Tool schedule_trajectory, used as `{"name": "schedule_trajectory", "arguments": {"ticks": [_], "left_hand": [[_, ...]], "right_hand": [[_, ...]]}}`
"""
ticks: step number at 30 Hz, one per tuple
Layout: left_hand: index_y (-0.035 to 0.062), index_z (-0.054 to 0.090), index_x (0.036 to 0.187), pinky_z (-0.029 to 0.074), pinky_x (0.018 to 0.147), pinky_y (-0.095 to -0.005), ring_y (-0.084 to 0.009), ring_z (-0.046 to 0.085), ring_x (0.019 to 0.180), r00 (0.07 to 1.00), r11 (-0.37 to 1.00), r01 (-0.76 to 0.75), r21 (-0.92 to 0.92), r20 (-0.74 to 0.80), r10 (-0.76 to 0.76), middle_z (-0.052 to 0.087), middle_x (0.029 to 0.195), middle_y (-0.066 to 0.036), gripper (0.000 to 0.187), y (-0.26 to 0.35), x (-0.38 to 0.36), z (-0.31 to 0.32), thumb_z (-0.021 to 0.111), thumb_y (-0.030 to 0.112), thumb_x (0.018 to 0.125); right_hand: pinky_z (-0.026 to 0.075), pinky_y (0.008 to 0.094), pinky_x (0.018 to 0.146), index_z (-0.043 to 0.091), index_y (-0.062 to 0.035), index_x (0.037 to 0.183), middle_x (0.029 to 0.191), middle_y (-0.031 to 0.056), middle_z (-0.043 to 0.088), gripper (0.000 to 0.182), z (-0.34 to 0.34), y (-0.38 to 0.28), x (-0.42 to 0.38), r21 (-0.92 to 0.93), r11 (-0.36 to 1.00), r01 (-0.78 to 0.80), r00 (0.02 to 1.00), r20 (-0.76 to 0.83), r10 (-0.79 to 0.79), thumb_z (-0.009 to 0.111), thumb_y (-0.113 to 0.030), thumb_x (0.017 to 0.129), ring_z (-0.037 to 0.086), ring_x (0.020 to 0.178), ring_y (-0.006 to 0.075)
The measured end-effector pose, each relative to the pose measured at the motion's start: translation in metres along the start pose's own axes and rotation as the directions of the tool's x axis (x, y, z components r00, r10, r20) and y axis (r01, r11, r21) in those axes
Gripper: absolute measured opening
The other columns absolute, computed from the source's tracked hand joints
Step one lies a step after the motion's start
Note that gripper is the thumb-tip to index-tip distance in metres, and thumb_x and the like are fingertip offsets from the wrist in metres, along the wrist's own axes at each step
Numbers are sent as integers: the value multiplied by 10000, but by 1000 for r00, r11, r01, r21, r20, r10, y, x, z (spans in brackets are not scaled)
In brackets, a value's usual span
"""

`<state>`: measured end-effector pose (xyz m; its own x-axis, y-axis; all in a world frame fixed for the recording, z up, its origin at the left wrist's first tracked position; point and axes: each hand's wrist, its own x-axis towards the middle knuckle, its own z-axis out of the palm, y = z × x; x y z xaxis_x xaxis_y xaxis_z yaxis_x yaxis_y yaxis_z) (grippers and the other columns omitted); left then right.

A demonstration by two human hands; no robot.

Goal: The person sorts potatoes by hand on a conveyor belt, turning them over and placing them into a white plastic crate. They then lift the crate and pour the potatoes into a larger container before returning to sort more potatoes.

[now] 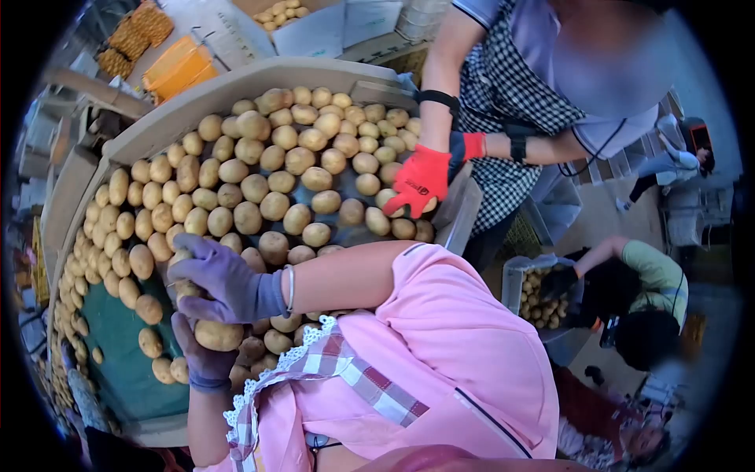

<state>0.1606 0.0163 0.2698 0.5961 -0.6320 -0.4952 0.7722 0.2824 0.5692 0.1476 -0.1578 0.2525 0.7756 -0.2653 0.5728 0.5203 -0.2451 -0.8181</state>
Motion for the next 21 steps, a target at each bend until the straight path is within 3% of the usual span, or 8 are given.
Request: {"name": "schedule_trajectory", "arguments": {"ticks": [5, 8, 11, 13, 14, 15, 18, 21], "left_hand": [[111, 376, 1480, 381, 1116, -440, -292, 499, 1301, 986, 990, -3, -142, 162, 26, 471, 1448, -104, 737, -1, -3, -8, 379, 638, 964], [78, 393, 1402, 484, 1007, -399, -268, 555, 1216, 764, 433, -607, 666, 341, 547, 513, 1364, -128, 625, -11, -3, -29, 610, 402, 914], [103, 429, 1374, 538, 872, -399, -271, 586, 1084, 959, 934, -260, 244, 174, 222, 519, 1341, -150, 618, 8, -12, -6, 548, 505, 919], [177, 452, 1391, 564, 713, -368, -270, 606, 898, 985, 986, -127, -110, 100, 138, 508, 1355, -193, 747, 10, -12, 29, 418, 729, 890], [189, 452, 1401, 559, 693, -375, -267, 602, 891, 984, 985, -168, -44, 60, 171, 506, 1363, -191, 742, 8, -10, 19, 415, 727, 890], [202, 453, 1411, 554, 674, -381, -264, 598, 884, 979, 979, -203, 25, 19, 203, 504, 1372, -188, 739, 6, -7, 8, 411, 725, 891], [182, 436, 1427, 541, 707, -392, -261, 583, 947, 981, 985, -142, -93, 119, 153, 508, 1361, -151, 767, 10, -11, 23, 390, 727, 889], [134, 423, 1432, 513, 783, -399, -269, 563, 1028, 968, 982, -177, -64, 167, 186, 523, 1303, -95, 822, 11, -14, 27, 366, 738, 878]], "right_hand": [[481, 428, 884, 636, -62, 1064, 1214, 246, 523, 185, 2, -14, 12, 103, 980, 171, 985, -54, -166, 617, -111, 886, 583, 1050, 393], [494, 389, 844, 649, -81, 1093, 1113, 113, 603, 252, -3, -15, 17, 150, 965, 217, 976, -57, -211, 624, -26, 849, 588, 1094, 301], [516, 390, 728, 668, -123, 1072, 1115, 96, 601, 266, -37, -23, 31, -45, 899, 436, 887, 193, -420, 674, -57, 815, 638, 902, 260], [518, 378, 672, 667, -154, 1148, 1139, 97, 604, 415, -87, -10, 65, -407, 399, 822, 567, 510, -647, 718, -137, 737, 623, 773, 252], [518, 377, 699, 630, -111, 1201, 1094, 99, 617, 493, -122, 30, 87, -361, 715, 598, 801, 233, -552, 703, -129, 714, 613, 776, 269], [515, 392, 743, 592, -63, 1240, 1045, 110, 631, 488, -180, 28, 132, -747, 340, 571, 783, 372, -499, 682, -136, 766, 617, 840, 287], [497, 433, 959, 601, -170, 1312, 1236, 198, 623, 485, -311, 34, 184, -946, -213, -243, 924, -158, -348, 678, -236, 837, 609, 1125, 350], [466, 419, 1016, 626, -175, 1290, 1316, 187, 606, 473, -285, 69, 139, -958, 285, 27, 989, -16, -147, 675, -339, 849, 600, 1162, 355]]}}
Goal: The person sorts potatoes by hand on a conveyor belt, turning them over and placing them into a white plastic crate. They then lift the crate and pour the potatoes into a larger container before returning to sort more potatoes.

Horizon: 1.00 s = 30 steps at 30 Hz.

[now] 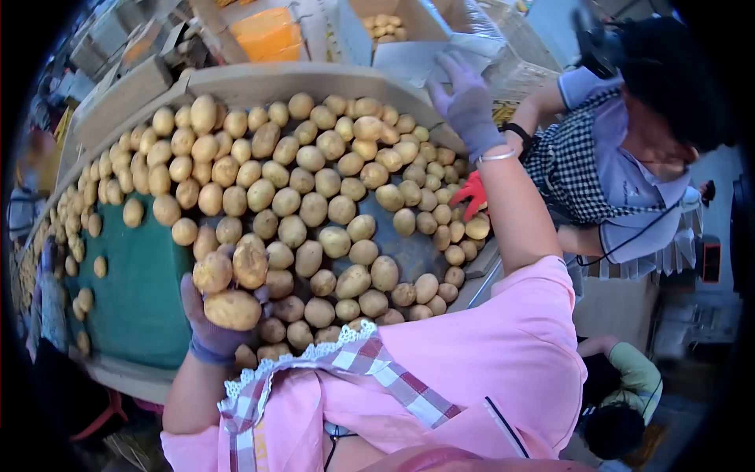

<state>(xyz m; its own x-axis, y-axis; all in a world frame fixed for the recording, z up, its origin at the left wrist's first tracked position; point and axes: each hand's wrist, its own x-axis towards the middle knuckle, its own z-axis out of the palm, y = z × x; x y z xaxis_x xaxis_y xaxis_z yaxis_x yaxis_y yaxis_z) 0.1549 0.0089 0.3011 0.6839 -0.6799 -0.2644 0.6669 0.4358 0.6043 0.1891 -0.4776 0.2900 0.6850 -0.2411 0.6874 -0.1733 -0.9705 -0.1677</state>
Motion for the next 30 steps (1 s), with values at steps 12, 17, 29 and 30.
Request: {"name": "schedule_trajectory", "arguments": {"ticks": [12, 17, 29, 30], "left_hand": [[32, 482, 1352, 483, 1030, -399, -292, 578, 1199, 990, 980, 50, 192, -137, -24, 537, 1322, -154, 496, 3, 16, -13, 527, 377, 999], [63, 482, 1379, 444, 1077, -372, -292, 486, 1315, 938, -89, -321, 943, 329, 108, 438, 1429, -206, 433, 2, 11, -32, 545, 89, 951], [109, 384, 1467, 540, 933, -355, -267, 603, 1162, 999, 976, -20, 217, -23, 25, 564, 1329, -160, 612, 33, 4, -17, 597, 358, 950], [106, 385, 1461, 540, 929, -341, -250, 609, 1145, 999, 934, -2, 356, -44, 19, 586, 1292, -151, 613, 39, 13, -12, 609, 335, 939]], "right_hand": [[469, 313, 1013, 356, -17, 1489, 1360, 131, 519, 760, -24, -273, -122, 672, -76, -736, 614, 617, -493, 760, -230, 881, 534, 1217, 180], [535, 325, 915, 402, -28, 1439, 1304, 91, 536, 690, -34, -270, -127, 471, -100, -877, 465, 777, -424, 743, -280, 895, 564, 1151, 153], [562, 328, 686, 519, -131, 1308, 1076, 57, 642, 645, 7, -152, -128, 511, -362, -780, 529, 847, 55, 586, -629, 902, 651, 946, 163], [553, 312, 686, 542, -121, 1258, 1034, 51, 644, 579, 5, -157, -115, 543, -326, -774, 552, 831, 74, 603, -581, 913, 656, 912, 163]]}}
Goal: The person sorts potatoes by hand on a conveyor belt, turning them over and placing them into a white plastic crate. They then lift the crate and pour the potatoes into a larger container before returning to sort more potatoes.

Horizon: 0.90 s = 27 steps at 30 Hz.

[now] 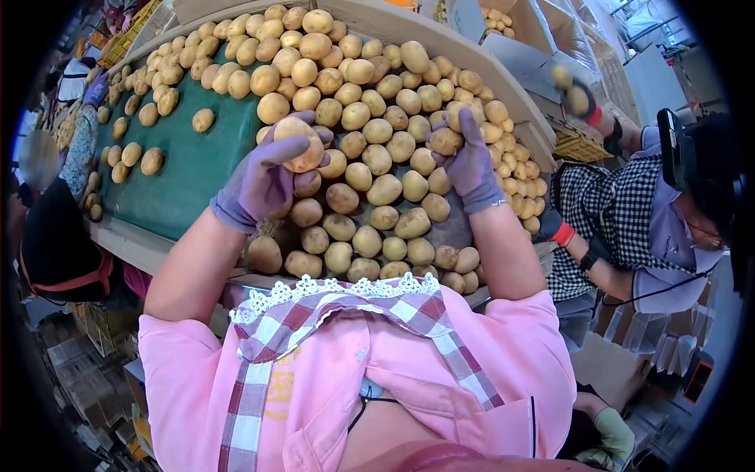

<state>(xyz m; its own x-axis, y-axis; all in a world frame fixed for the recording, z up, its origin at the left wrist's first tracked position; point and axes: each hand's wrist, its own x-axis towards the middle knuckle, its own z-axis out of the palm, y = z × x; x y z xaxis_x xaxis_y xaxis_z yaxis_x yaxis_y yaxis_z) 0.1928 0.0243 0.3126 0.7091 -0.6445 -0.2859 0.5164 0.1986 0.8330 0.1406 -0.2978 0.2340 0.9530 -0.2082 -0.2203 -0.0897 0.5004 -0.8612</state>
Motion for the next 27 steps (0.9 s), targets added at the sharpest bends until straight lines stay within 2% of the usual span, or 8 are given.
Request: {"name": "schedule_trajectory", "arguments": {"ticks": [4, 6, 9, 12, 16, 20, 22, 27], "left_hand": [[100, 512, 1361, 532, 836, -287, -160, 614, 992, 972, 699, -155, 698, -19, 235, 640, 1127, -104, 554, 26, 58, 34, 697, 221, 853], [105, 568, 1281, 533, 833, -316, -206, 638, 995, 853, 212, -415, 885, 298, 427, 654, 1113, -101, 526, 20, 104, 20, 738, 195, 791], [128, 593, 1166, 461, 959, -411, -307, 609, 1076, 861, -517, -257, 816, 437, 261, 646, 1129, -96, 506, 5, 157, -18, 751, 189, 689], [149, 591, 1168, 403, 1008, -465, -288, 582, 1131, 765, -587, -151, 796, 470, 441, 637, 1147, -84, 510, 9, 145, -42, 757, 205, 689], [188, 588, 1139, 340, 1066, -562, -244, 524, 1226, 804, -708, -28, 706, 437, 404, 631, 1130, -51, 462, 31, 120, -53, 756, 263, 716], [157, 593, 1174, 403, 990, -468, -312, 603, 1044, 814, -524, 75, 849, 251, 524, 647, 1066, -91, 478, 45, 76, -81, 704, 270, 723], [121, 599, 1172, 404, 1010, -440, -327, 613, 1036, 856, -483, 166, 860, 118, 504, 668, 1047, -119, 494, 52, 47, -108, 724, 269, 718], [92, 628, 1160, 507, 869, -408, -347, 658, 986, 748, -184, 427, 886, -231, 623, 701, 991, -173, 456, 63, -60, -236, 743, 314, 779]], "right_hand": [[548, 272, 651, 635, -102, 1092, 877, 19, 639, 433, 40, -4, 51, -110, 970, 215, 974, 97, -205, 739, -456, 864, 646, 765, 116], [554, 288, 714, 663, -74, 1079, 915, 74, 687, 434, 56, 6, 82, -455, 803, 386, 923, 185, -338, 762, -420, 836, 673, 817, 165], [538, 372, 843, 652, -70, 1164, 1049, 164, 707, 543, 65, 18, 110, -832, 361, 422, 899, 330, -289, 747, -442, 778, 678, 968, 305], [527, 413, 866, 641, -58, 1172, 1067, 202, 694, 599, 67, 11, 89, -902, 134, 411, 909, 416, 13, 742, -472, 751, 666, 1003, 348], [538, 421, 821, 606, -79, 1163, 1077, 168, 704, 569, 27, 11, 36, -884, 336, 325, 891, 405, 206, 712, -464, 757, 673, 983, 362], [540, 424, 798, 635, -95, 1149, 1130, 159, 691, 527, -10, 0, -35, -909, 61, 412, 883, 415, 221, 734, -445, 768, 666, 978, 362], [545, 375, 800, 651, -102, 1158, 1105, 126, 705, 495, -39, 4, -69, -872, 92, 480, 834, 486, 262, 764, -379, 764, 694, 939, 282], [530, 300, 819, 653, -50, 1168, 1034, 56, 695, 491, -94, -19, -76, -877, 480, 14, 880, 239, 411, 806, -298, 773, 633, 907, 134]]}}
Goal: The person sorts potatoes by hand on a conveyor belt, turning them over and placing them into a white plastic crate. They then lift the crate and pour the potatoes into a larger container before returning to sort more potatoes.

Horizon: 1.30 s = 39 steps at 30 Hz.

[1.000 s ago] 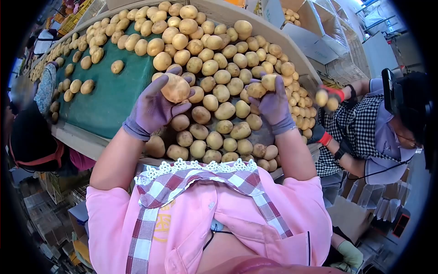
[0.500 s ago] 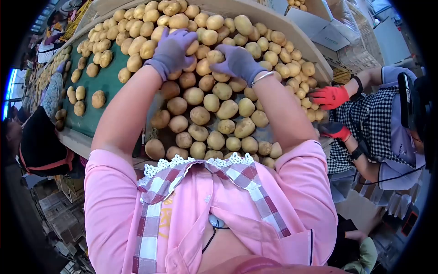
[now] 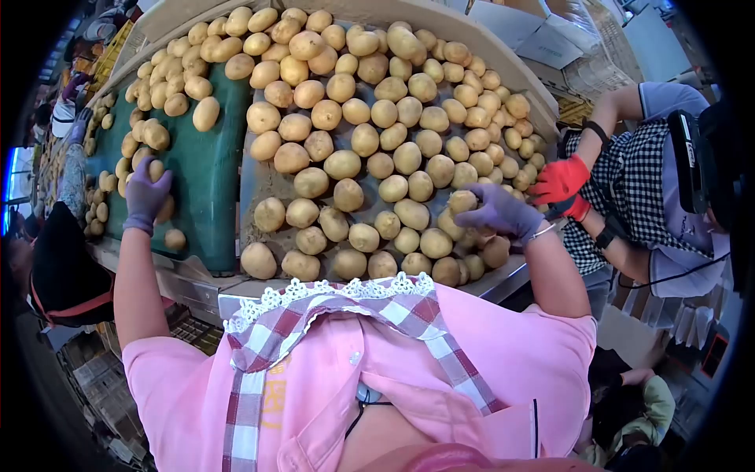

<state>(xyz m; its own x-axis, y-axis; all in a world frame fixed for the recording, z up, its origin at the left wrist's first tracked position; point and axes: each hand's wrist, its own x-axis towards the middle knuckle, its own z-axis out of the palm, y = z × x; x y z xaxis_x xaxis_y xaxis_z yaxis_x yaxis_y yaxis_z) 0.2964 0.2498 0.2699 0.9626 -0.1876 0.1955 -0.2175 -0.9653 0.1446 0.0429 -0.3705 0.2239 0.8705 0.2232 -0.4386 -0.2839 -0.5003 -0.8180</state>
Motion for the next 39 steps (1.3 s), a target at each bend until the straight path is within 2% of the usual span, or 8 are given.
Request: {"name": "schedule_trajectory", "arguments": {"ticks": [8, 10, 14, 26, 31, 33, 38, 39], "left_hand": [[42, 485, 1359, 551, 921, -392, -239, 629, 1047, 954, 854, -279, -440, -228, 195, 592, 1208, -114, 464, 101, -22, -37, 574, -62, 916], [86, 440, 1414, 569, 861, -336, -253, 637, 1082, 926, -147, 360, -921, 372, -66, 591, 1276, -134, 490, 154, -23, -34, 505, 373, 1022], [111, 493, 1360, 564, 889, -457, -294, 626, 1144, 802, -417, 596, -687, 539, 257, 592, 1315, -137, 440, 224, -28, -22, 505, 372, 1005], [50, 522, 1258, 530, 784, -340, -195, 636, 951, 79, 256, 905, -340, 725, 684, 642, 1048, -105, 393, 329, -88, 24, 529, 323, 975], [41, 468, 1339, 526, 858, -381, -236, 621, 1011, 356, 129, 750, -649, 560, 748, 597, 1231, -137, 626, 441, 44, 11, 547, 518, 942], [30, 296, 1512, 470, 1023, -405, -341, 524, 1247, 730, -84, 584, -807, 477, 489, 473, 1430, -194, 806, 464, 111, 3, 520, 562, 949], [147, 483, 1421, 350, 1078, -576, -334, 387, 1397, 650, 432, -536, -726, -29, 759, 474, 1465, -128, 626, 361, 99, 60, 655, 421, 885], [164, 508, 1395, 340, 1058, -589, -382, 454, 1322, 647, 644, -751, -145, 27, 762, 510, 1392, -167, 617, 346, 70, 20, 681, 354, 834]], "right_hand": [[524, 279, 845, 598, -27, 1269, 1087, 78, 680, 579, -87, -90, 147, 124, 946, 300, 852, -481, -207, 800, -308, 806, 635, 948, 144], [519, 285, 855, 578, -42, 1303, 1116, 88, 674, 587, -81, -104, 203, -72, 978, 198, 854, -477, -208, 786, -309, 823, 634, 954, 161], [541, 290, 767, 584, -57, 1253, 1082, 85, 656, 595, -55, -89, 239, 59, 965, 256, 919, -324, -224, 784, -403, 813, 637, 918, 187], [521, 279, 850, 556, -51, 1291, 1133, 28, 618, 568, 65, -58, 11, 841, 539, -38, 994, 87, -67, 748, -373, 864, 599, 996, 115], [544, 295, 864, 621, -37, 1110, 1068, 72, 667, 343, -95, -98, 52, 650, 578, 493, 870, -382, -311, 697, -299, 903, 663, 933, 156], [580, 315, 686, 552, -45, 1206, 1018, 76, 631, 462, -180, -98, 81, 501, 631, 592, 699, -709, -93, 723, -322, 878, 667, 808, 199], [514, 271, 525, 502, -138, 1298, 1066, 67, 630, 517, -174, -69, 92, 528, 548, 648, 613, -789, 35, 701, -399, 897, 666, 769, 205], [517, 275, 524, 489, -151, 1319, 1086, 63, 634, 536, -152, -61, 89, 570, 551, 610, 668, -744, 30, 705, -396, 894, 671, 789, 211]]}}
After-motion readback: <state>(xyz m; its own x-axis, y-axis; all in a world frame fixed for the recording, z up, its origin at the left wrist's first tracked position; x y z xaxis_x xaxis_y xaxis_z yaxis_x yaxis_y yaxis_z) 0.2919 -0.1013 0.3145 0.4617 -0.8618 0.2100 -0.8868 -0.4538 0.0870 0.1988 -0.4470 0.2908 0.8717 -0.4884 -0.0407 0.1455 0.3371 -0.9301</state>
